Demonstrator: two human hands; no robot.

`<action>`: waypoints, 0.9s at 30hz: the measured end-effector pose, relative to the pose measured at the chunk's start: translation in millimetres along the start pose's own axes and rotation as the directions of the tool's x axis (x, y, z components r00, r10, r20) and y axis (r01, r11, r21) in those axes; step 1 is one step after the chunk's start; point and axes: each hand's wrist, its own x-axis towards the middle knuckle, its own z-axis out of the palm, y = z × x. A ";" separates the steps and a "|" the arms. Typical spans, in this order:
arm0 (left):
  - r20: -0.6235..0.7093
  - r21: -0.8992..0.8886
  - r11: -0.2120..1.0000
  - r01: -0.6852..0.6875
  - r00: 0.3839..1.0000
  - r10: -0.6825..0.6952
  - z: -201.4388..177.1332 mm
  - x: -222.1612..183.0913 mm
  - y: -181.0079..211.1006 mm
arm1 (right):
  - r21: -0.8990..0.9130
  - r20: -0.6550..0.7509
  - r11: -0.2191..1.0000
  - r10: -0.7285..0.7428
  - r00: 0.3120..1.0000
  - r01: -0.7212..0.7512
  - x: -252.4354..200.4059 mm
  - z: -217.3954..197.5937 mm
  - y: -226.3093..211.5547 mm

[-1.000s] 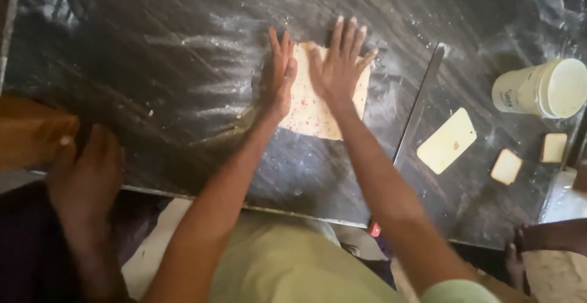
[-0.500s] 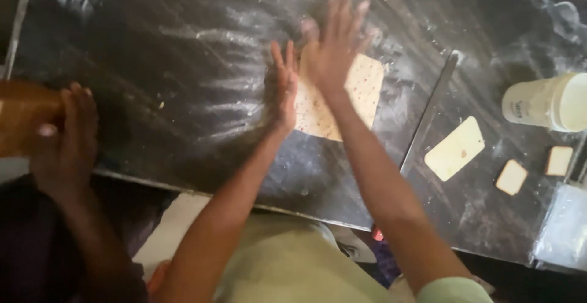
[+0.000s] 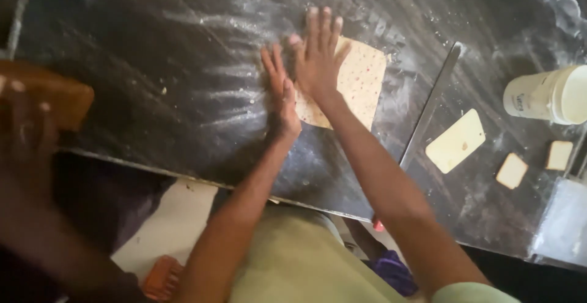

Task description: Manually flattening and cutting square pieces of dough on a production table.

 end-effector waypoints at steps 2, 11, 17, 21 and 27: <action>-0.072 -0.090 0.996 0.027 0.997 -0.034 -1.1 -2.7 -6.1 | 0.062 -0.136 0.998 0.011 0.991 -0.003 -7.8 -15.0 -4.9; -0.008 -0.430 0.903 0.017 1.000 -0.023 -6.5 9.4 -35.8 | 0.427 -0.018 0.901 -0.081 0.997 0.081 -44.6 -11.2 21.6; 0.248 -0.397 0.911 0.111 0.969 -0.010 -22.4 -11.3 -4.7 | 0.225 0.131 0.937 -0.299 0.945 0.265 -146.1 -30.5 30.1; 0.260 -0.447 0.892 0.066 0.964 0.059 -19.4 -18.7 -21.1 | 0.191 0.105 0.941 -0.304 0.947 0.280 -154.8 -25.5 17.1; 0.297 -0.410 0.899 0.153 0.955 -0.028 -21.1 -21.2 -21.4 | 0.201 0.208 0.957 -0.248 0.946 0.207 -147.3 -32.9 13.7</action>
